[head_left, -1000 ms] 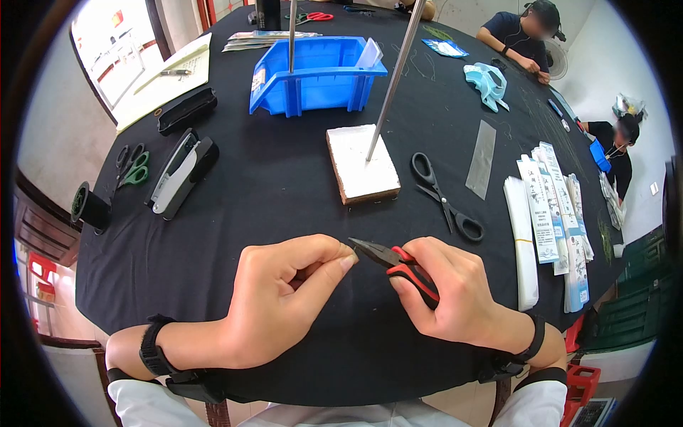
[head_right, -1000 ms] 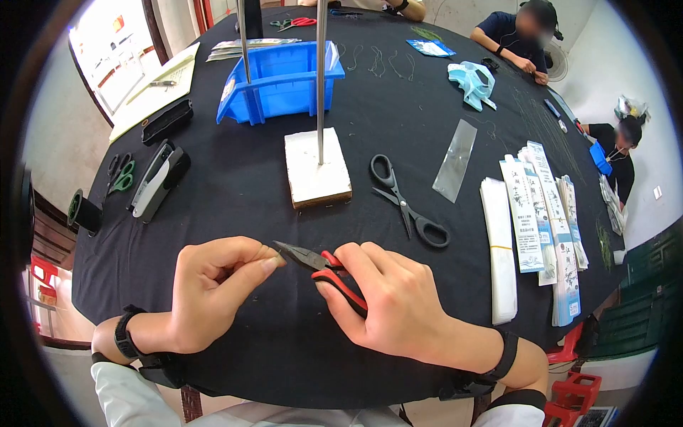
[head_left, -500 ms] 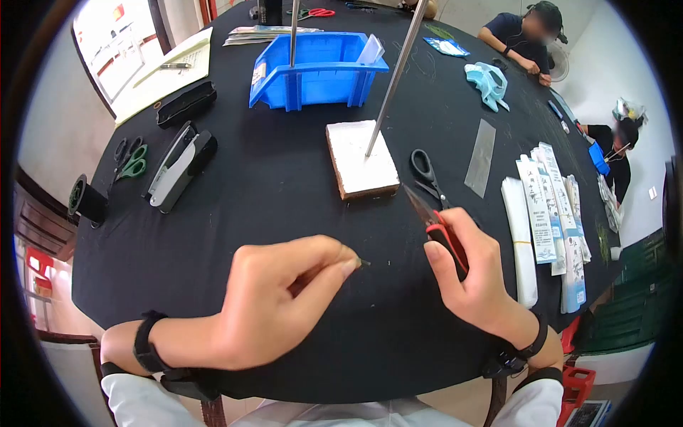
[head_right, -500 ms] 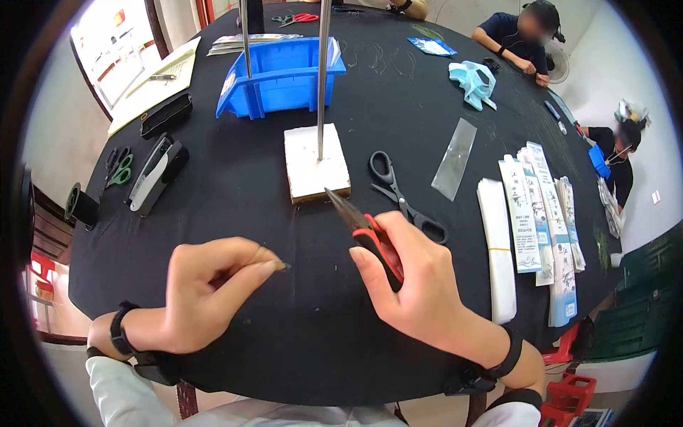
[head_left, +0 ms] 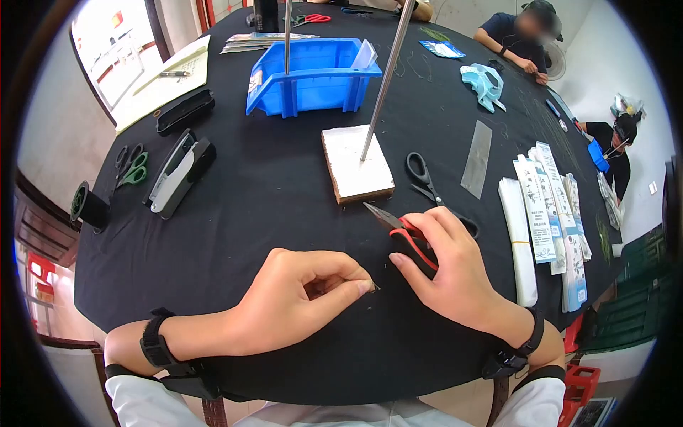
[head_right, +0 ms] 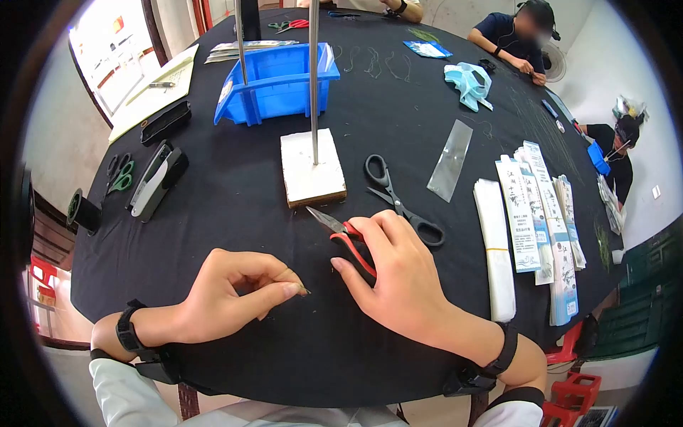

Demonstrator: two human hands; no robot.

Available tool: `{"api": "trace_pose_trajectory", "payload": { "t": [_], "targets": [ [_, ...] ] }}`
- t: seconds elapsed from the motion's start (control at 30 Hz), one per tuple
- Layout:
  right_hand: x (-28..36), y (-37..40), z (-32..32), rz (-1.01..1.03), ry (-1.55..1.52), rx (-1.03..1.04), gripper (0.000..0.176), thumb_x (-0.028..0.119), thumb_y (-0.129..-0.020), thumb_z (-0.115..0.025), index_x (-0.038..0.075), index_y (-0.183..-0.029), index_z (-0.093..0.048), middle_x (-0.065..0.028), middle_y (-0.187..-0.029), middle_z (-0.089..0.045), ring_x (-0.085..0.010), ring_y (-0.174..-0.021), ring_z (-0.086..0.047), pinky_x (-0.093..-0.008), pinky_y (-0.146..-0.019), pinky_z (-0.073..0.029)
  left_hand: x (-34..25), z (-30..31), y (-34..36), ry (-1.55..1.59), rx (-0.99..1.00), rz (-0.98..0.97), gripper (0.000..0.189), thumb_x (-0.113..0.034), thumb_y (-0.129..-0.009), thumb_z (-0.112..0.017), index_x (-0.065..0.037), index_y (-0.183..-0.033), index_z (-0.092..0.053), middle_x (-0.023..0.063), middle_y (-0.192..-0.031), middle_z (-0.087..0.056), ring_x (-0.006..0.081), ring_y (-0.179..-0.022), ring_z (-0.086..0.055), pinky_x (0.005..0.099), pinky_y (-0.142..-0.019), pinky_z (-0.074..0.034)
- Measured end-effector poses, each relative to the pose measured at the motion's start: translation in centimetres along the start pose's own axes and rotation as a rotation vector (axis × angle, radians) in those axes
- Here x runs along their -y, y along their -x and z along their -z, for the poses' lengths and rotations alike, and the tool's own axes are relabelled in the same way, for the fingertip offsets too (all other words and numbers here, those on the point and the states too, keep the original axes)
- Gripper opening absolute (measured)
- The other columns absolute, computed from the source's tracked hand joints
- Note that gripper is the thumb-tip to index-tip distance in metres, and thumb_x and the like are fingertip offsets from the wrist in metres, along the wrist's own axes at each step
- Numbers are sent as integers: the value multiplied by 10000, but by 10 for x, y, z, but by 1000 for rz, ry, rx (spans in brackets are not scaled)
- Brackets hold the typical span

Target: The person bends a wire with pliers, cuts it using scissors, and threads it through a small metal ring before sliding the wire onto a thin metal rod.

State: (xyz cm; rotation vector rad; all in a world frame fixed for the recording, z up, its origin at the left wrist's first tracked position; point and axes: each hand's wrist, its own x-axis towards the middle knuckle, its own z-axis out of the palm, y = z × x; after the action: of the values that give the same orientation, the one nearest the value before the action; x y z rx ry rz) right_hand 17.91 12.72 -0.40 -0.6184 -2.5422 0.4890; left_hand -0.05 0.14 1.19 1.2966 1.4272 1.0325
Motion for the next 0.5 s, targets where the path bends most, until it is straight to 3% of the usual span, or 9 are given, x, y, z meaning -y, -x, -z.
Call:
{"api": "trace_pose_trajectory", "payload": {
  "t": [0.2, 0.3, 0.33, 0.43, 0.5],
  "targets": [
    [3, -2, 0, 69, 138, -35, 304, 129, -731, -684, 29, -988, -556, -99, -890, -506, -258, -841, -507, -347, -706, -421, 1, 0, -3, 208, 39, 83, 139, -87, -870, -578, 33, -895, -642, 26, -698, -602, 34, -563, -518, 172, -476, -395],
    [1, -7, 7, 255, -88, -128, 219, 115, -729, -681, 33, -908, -586, -101, -879, -534, -265, -836, -517, -356, -721, -412, -3, 0, -3, 266, 49, 119, 131, -84, -867, -580, 32, -897, -635, 27, -713, -602, 43, -576, -531, 172, -488, -411],
    [7, -7, 11, 265, -208, -85, 144, 86, -722, -675, 36, -833, -598, -88, -832, -568, -264, -812, -535, -344, -732, -406, -3, -1, -3, 275, 48, 125, 128, -82, -866, -581, 31, -897, -633, 27, -719, -603, 47, -581, -537, 172, -493, -418],
    [19, 1, 7, 188, -398, 62, 127, 53, -701, -672, 39, -795, -587, -49, -773, -590, -227, -758, -556, -333, -737, -412, -2, -4, -1, 175, 42, 55, 122, -79, -862, -582, 28, -896, -631, 33, -736, -607, 53, -600, -556, 176, -517, -441],
    [15, 3, 3, 216, -399, 51, 116, 45, -701, -669, 43, -782, -585, -44, -764, -590, -221, -742, -559, -332, -745, -414, -3, -4, 0, 119, 44, 35, 116, -71, -856, -586, 30, -893, -629, 44, -745, -614, 59, -616, -569, 183, -540, -457]
  ]
}}
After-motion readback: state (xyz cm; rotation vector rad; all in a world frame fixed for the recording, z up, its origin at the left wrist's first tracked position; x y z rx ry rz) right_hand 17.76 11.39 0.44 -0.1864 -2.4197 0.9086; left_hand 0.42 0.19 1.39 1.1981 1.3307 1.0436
